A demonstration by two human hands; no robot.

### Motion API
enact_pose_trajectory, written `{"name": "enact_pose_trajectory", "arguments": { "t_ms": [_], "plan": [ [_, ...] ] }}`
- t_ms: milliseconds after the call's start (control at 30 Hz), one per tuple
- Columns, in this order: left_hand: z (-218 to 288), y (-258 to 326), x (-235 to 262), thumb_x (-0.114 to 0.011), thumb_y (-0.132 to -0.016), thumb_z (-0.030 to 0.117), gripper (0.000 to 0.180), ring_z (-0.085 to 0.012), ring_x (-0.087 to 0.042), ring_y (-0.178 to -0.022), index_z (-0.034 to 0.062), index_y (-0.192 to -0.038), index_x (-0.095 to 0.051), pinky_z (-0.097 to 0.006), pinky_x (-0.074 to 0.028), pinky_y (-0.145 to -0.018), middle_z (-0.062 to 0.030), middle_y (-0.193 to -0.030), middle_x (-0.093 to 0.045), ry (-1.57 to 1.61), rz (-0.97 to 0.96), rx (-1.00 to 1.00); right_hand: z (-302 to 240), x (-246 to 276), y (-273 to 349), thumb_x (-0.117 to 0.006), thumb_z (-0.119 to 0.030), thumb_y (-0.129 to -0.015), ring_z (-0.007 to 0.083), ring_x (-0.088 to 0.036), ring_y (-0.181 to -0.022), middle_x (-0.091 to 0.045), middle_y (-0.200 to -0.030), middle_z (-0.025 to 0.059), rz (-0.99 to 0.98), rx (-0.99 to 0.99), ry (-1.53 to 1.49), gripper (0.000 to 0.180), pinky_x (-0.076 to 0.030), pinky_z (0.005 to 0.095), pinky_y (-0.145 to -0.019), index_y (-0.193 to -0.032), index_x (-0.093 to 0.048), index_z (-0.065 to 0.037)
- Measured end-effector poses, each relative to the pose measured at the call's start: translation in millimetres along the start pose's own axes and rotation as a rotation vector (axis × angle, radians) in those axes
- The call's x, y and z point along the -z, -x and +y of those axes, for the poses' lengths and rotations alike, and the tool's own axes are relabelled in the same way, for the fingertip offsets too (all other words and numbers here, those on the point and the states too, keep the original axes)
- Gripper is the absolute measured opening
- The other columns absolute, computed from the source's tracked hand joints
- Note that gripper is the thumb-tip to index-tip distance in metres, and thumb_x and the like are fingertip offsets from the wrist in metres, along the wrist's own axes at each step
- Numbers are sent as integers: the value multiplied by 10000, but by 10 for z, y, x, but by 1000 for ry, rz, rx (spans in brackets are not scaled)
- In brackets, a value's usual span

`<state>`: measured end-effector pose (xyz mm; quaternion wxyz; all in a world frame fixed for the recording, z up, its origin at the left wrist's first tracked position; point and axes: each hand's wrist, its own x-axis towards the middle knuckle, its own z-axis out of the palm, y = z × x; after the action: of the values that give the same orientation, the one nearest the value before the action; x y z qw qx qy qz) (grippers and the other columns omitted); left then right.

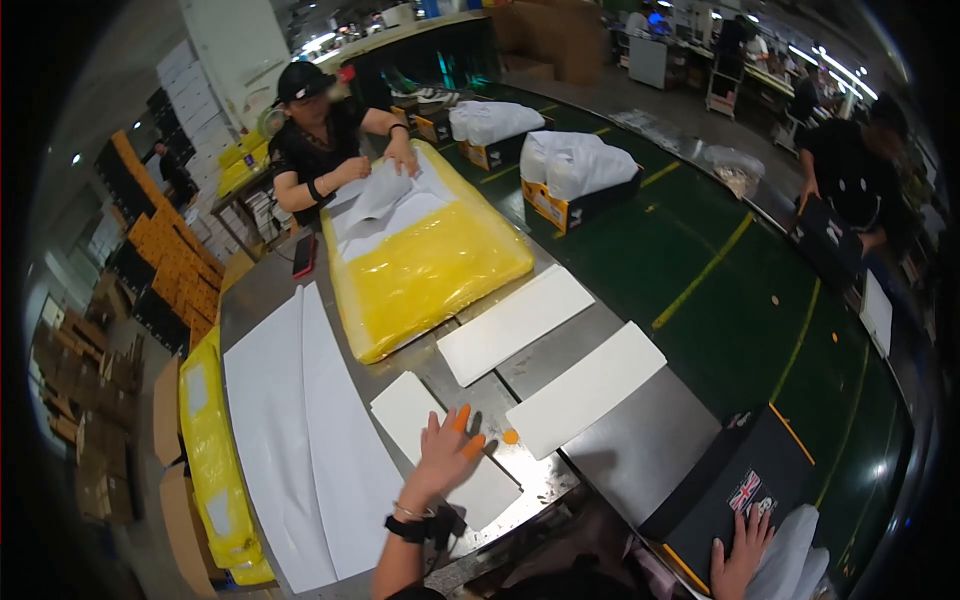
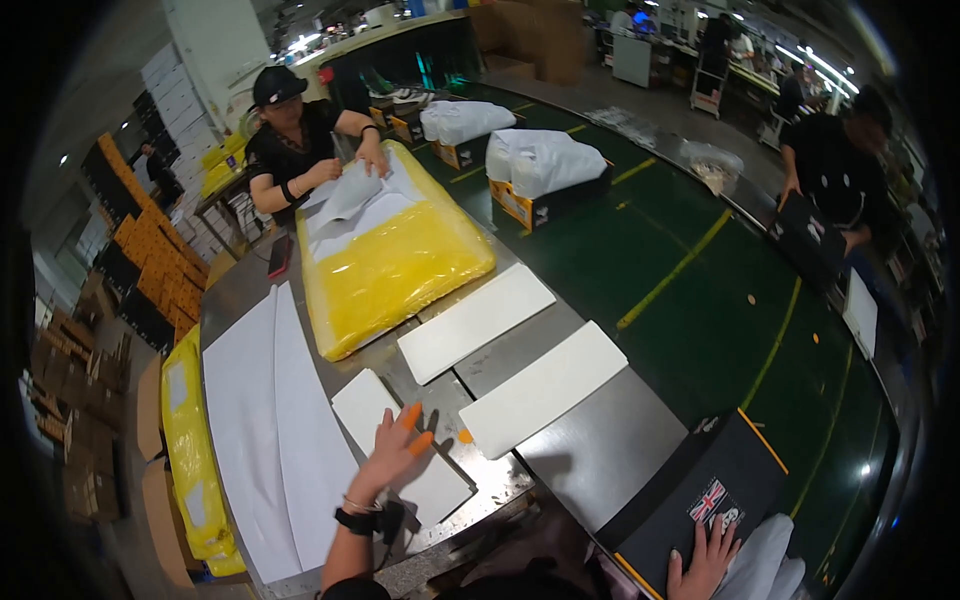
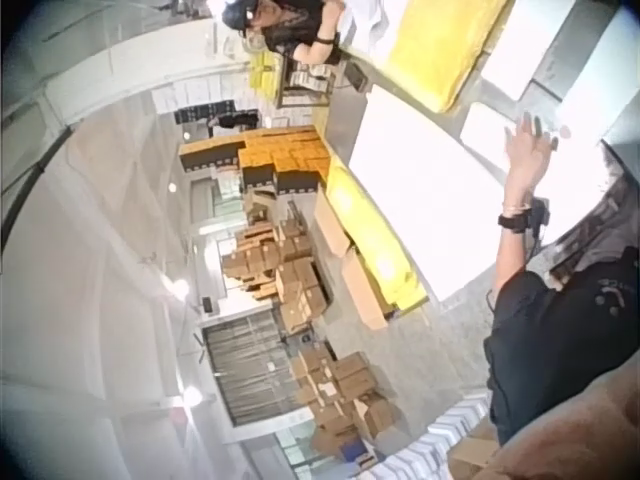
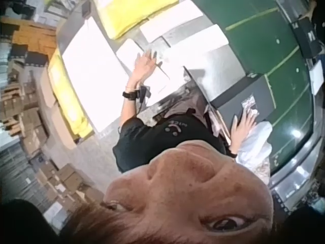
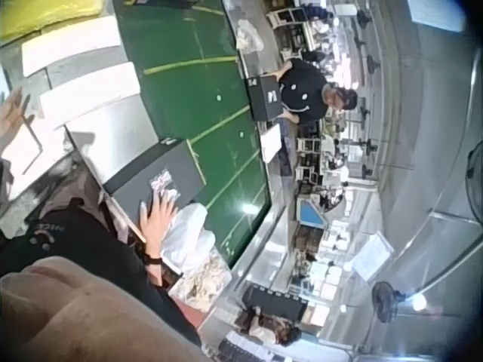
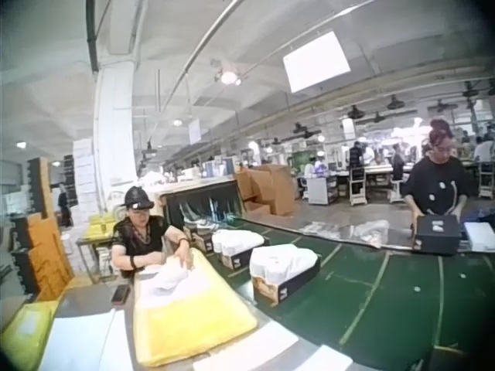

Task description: Packaging shoes into shoeboxes on a conveyor belt.

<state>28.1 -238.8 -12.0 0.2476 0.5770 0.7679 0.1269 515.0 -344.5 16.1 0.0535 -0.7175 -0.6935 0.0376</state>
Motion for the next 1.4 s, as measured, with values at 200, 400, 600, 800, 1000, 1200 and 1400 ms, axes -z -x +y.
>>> {"name": "enact_pose_trajectory", "arguments": {
  "t_ms": [200, 400, 600, 800, 1000, 1200, 1400],
  "plan": [
    [56, -763, 1068, -545, -989, 285, 596, -232, -557, -1207, 73, -1501, -327, -363, -422, -1043, -141, -1373, -540, 1139, -151, -42, 167, -76, -49, -585, -370, -926, 422, -227, -1449, -367, -1525, 186, -15, 46, 29, 605, -155, 602, -1153, -1449, -443, -100],
    [766, -1100, 442, -446, -1037, 285, 488, -202, -599, -1080, 58, -1464, -379, -367, -477, -933, -107, -1173, -623, 1071, -170, -350, 226, -93, -112, -614, -385, -843, 475, -212, -1427, -347, -1513, 232, -23, 25, -104, 619, -75, 637, -1156, -1357, -528, -50],
    [1884, -385, -1482, -592, -960, 238, 524, -155, -621, -882, 40, -1426, -456, -278, -503, -795, -113, -1037, -666, 569, -669, -655, 233, 68, -170, -613, -385, -851, 488, -181, -1439, -322, -1534, 230, -61, 36, -222, 641, -66, 614, -1164, -1377, -505, -35],
    [2155, 7, -2823, -587, -905, 153, 530, -409, -560, -1164, -79, -1358, -442, -436, -472, -952, -301, -1310, -530, 458, -274, -760, 468, 35, -21, -691, -261, -838, 487, -173, -1447, -95, -1605, 248, -46, -201, -475, 741, -187, 516, -1176, -1462, -380, -13],
    [2451, 440, -1956, -515, -1004, 386, 688, -356, -337, -1393, -40, -1487, -273, -354, -273, -1154, -265, -1510, -322, 721, -686, -756, 670, 2, 117, -784, -335, -768, 430, -211, -1458, 2, -1596, 292, -24, -205, -688, 895, -279, 407, -1153, -1473, -353, 9],
    [2052, 199, -1491, -755, -823, 454, 1028, -327, -529, -1217, -40, -1515, -178, -390, -442, -997, -267, -1344, -503, 213, -458, -569, 633, 123, -11, -881, -532, -564, 470, -355, -1374, -55, -1592, 295, -223, 41, -456, 1172, -381, 445, -1082, -1487, -350, -42],
    [2096, 35, -884, -686, -915, 346, 863, -253, -633, -1104, -10, -1519, -185, -335, -513, -931, -186, -1307, -570, 756, -664, -366, 673, 426, -225, -865, -481, -650, 417, -445, -1338, -155, -1593, 265, -318, 77, -638, 1014, -440, 429, -1028, -1467, -417, -81]
  ]
}}
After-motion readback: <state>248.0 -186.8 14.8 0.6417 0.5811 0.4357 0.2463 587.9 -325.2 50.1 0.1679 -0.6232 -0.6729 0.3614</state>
